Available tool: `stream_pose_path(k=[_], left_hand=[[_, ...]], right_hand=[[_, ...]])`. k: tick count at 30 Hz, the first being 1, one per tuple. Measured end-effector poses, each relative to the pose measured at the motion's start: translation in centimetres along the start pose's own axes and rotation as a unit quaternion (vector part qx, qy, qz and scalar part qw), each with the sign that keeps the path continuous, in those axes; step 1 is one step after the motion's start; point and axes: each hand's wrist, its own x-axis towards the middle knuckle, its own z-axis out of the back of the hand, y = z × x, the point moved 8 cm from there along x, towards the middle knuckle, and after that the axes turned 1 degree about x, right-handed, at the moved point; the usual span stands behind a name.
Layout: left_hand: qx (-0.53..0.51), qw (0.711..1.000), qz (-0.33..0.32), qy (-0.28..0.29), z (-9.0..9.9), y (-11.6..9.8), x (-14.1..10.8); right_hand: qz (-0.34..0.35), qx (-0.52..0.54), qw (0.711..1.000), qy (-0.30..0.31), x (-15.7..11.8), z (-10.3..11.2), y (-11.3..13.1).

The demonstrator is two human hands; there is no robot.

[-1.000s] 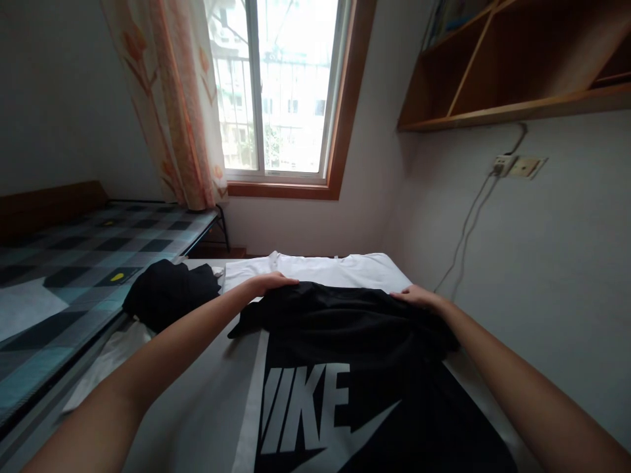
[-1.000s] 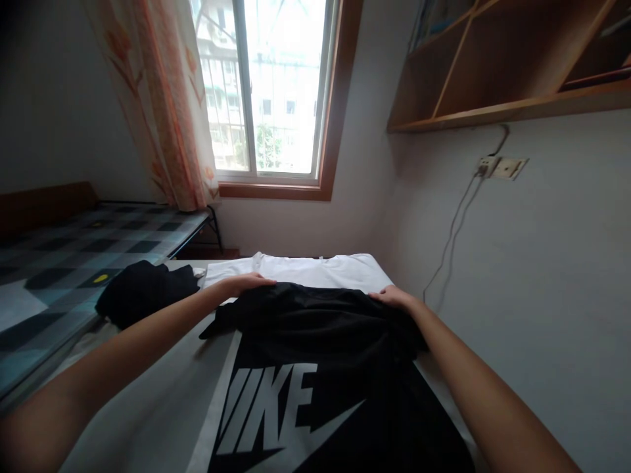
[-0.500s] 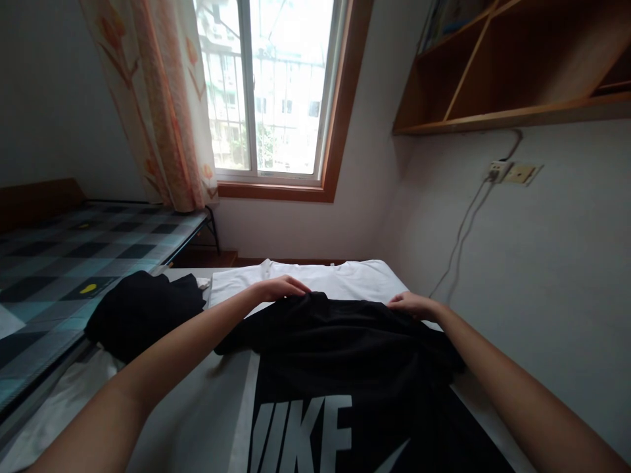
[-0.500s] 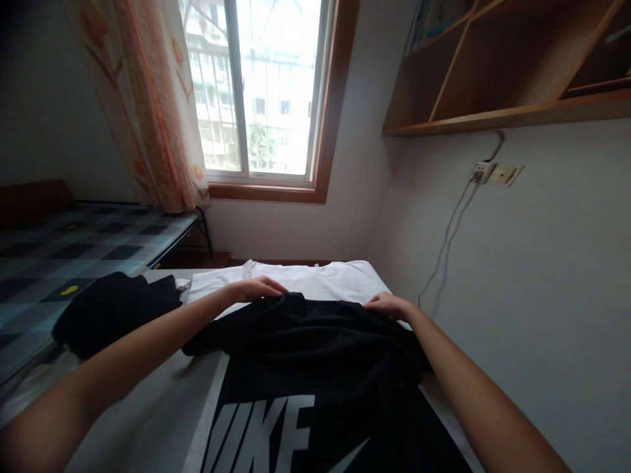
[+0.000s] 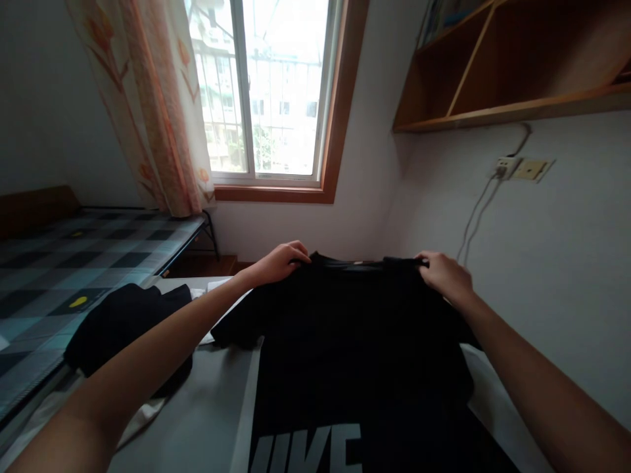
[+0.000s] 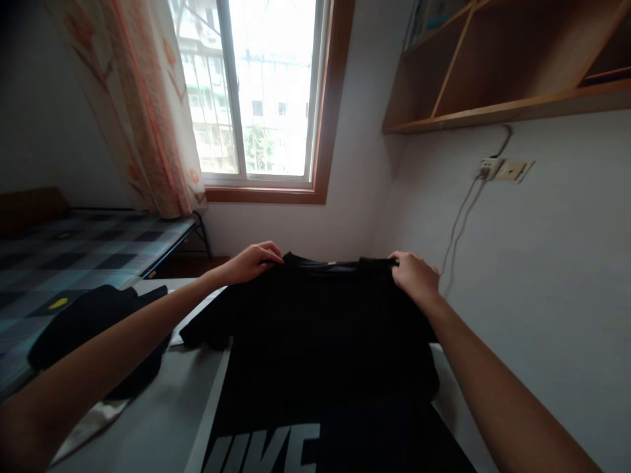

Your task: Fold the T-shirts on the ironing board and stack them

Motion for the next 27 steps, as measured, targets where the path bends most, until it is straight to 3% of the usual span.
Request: stream_pose_path(k=[2, 5, 7, 9, 13, 16, 19, 24, 27], left_hand=[[0.060, 0.996, -0.001, -0.067, 2.1, 0.3, 1.2], [0.126, 0.984, 0.020, -0.120, 3.0, 2.5, 2.5], [0.156, 0.982, 0.037, -0.101, 1.8, 4.7, 2.7], [0.173, 0.982, 0.063, -0.053, -0.5, 7.4, 2.3], [0.164, 0.972, 0.158, 0.063, -4.8, 12.4, -0.2], [0.114, 0.955, 0.257, 0.090, -5.6, 15.2, -2.6], [0.058, 0.941, 0.325, 0.076, -4.6, 17.0, -4.7], [-0.055, 0.924, 0.349, 0.145, -3.8, 18.0, -7.5], [-0.073, 0.932, 0.348, 0.070, -1.5, 18.4, -7.8]], right_hand=[[-0.020, -0.032, 0.993, -0.113, 0.8, 3.1, 1.9], [-0.026, -0.047, 0.982, -0.181, 2.2, 3.9, 4.8], [-0.031, -0.052, 0.982, -0.181, 3.1, 2.0, 6.1], [-0.041, -0.058, 0.988, -0.136, 3.8, -1.5, 6.7], [-0.074, -0.089, 0.991, 0.062, 3.0, -10.8, 6.7], [-0.046, -0.119, 0.979, 0.158, 1.4, -15.7, 7.1], [-0.013, -0.128, 0.980, 0.152, 0.4, -17.5, 7.3], [-0.027, -0.090, 0.989, 0.113, -0.1, -18.3, 6.5], [-0.035, -0.078, 0.992, 0.097, -0.3, -18.3, 6.4]])
